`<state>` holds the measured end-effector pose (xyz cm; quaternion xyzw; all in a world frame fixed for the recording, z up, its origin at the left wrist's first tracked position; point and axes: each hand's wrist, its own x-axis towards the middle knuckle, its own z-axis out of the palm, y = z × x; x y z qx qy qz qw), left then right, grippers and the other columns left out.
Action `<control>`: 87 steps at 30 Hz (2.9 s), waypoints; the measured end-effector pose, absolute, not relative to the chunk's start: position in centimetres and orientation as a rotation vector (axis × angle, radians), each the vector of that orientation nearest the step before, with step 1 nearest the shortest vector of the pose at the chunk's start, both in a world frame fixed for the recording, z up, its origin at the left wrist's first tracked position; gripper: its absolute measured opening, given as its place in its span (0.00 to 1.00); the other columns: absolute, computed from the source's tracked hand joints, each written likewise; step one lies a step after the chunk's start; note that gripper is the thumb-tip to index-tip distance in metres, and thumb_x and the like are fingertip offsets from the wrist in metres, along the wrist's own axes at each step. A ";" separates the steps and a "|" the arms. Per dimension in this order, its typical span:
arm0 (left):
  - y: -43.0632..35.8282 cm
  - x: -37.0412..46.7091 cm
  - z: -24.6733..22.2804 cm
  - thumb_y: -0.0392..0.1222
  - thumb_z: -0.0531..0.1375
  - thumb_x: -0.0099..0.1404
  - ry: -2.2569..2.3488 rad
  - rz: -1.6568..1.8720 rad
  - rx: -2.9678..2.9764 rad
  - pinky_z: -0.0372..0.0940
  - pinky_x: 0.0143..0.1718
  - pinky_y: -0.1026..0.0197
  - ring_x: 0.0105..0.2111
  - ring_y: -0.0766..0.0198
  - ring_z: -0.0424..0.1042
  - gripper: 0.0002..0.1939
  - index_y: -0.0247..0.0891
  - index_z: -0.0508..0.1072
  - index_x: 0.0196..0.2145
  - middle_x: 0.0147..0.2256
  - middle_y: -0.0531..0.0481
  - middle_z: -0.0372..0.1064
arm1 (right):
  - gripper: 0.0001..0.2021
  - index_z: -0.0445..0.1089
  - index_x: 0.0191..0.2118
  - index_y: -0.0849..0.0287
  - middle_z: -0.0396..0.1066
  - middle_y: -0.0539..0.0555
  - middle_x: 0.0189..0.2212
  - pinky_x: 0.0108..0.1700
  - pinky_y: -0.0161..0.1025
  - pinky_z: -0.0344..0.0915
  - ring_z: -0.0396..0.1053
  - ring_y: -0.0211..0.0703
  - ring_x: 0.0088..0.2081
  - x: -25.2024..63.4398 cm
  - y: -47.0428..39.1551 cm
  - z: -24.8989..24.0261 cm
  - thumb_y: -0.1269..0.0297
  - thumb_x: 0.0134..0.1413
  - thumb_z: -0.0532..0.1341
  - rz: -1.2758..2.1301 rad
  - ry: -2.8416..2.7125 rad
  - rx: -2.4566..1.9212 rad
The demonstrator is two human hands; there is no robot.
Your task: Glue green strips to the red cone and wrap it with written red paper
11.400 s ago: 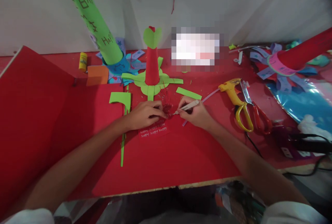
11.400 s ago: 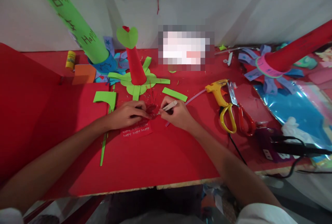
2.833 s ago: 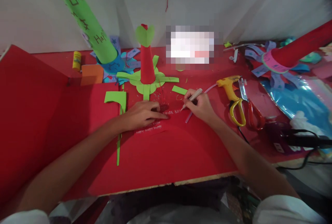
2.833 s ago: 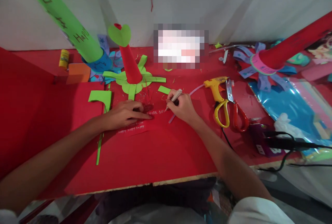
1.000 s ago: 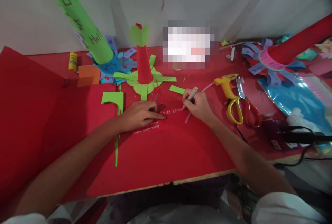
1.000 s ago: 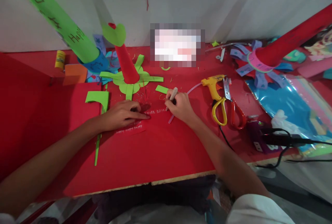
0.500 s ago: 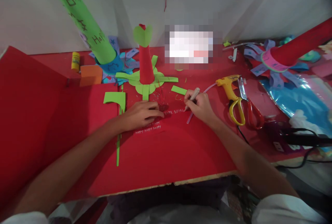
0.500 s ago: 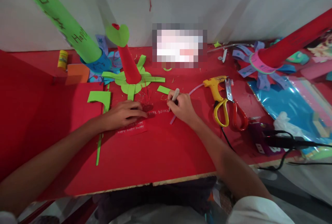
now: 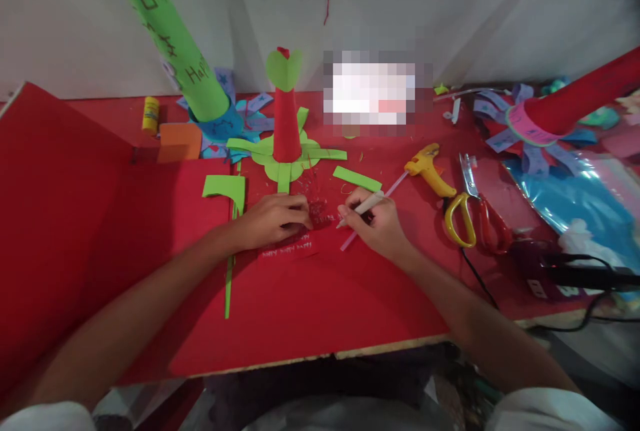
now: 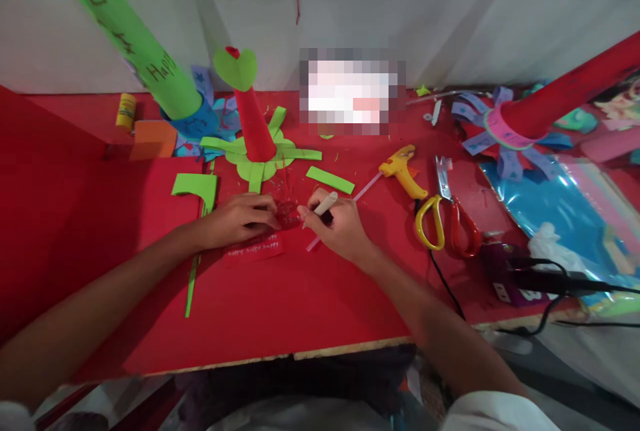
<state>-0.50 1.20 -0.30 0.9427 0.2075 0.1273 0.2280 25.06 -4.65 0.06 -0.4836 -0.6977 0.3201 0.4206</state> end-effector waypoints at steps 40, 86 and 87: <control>1.2 -0.5 -0.2 0.35 0.56 0.72 0.617 0.283 2.607 0.62 0.42 0.63 0.41 0.64 0.73 0.12 0.44 0.80 0.42 0.42 0.50 0.73 | 0.12 0.66 0.52 0.59 0.72 0.59 0.42 0.44 0.44 0.67 0.69 0.50 0.41 26.9 -4.2 0.6 0.72 0.63 0.58 0.377 -2.664 -0.772; 1.2 -0.5 -0.2 0.34 0.56 0.71 0.597 0.303 2.601 0.62 0.42 0.63 0.40 0.64 0.73 0.12 0.43 0.81 0.41 0.42 0.49 0.73 | 0.12 0.69 0.54 0.53 0.78 0.53 0.33 0.42 0.41 0.69 0.76 0.45 0.36 26.7 -3.3 -2.0 0.62 0.71 0.54 0.414 -2.080 -1.192; 1.2 -0.5 -0.2 0.34 0.56 0.71 0.598 0.305 2.603 0.62 0.42 0.63 0.40 0.64 0.73 0.12 0.43 0.81 0.41 0.42 0.49 0.73 | 0.12 0.69 0.54 0.54 0.78 0.53 0.33 0.40 0.40 0.69 0.75 0.44 0.34 26.7 -3.4 -2.0 0.61 0.71 0.53 0.422 -2.082 -1.200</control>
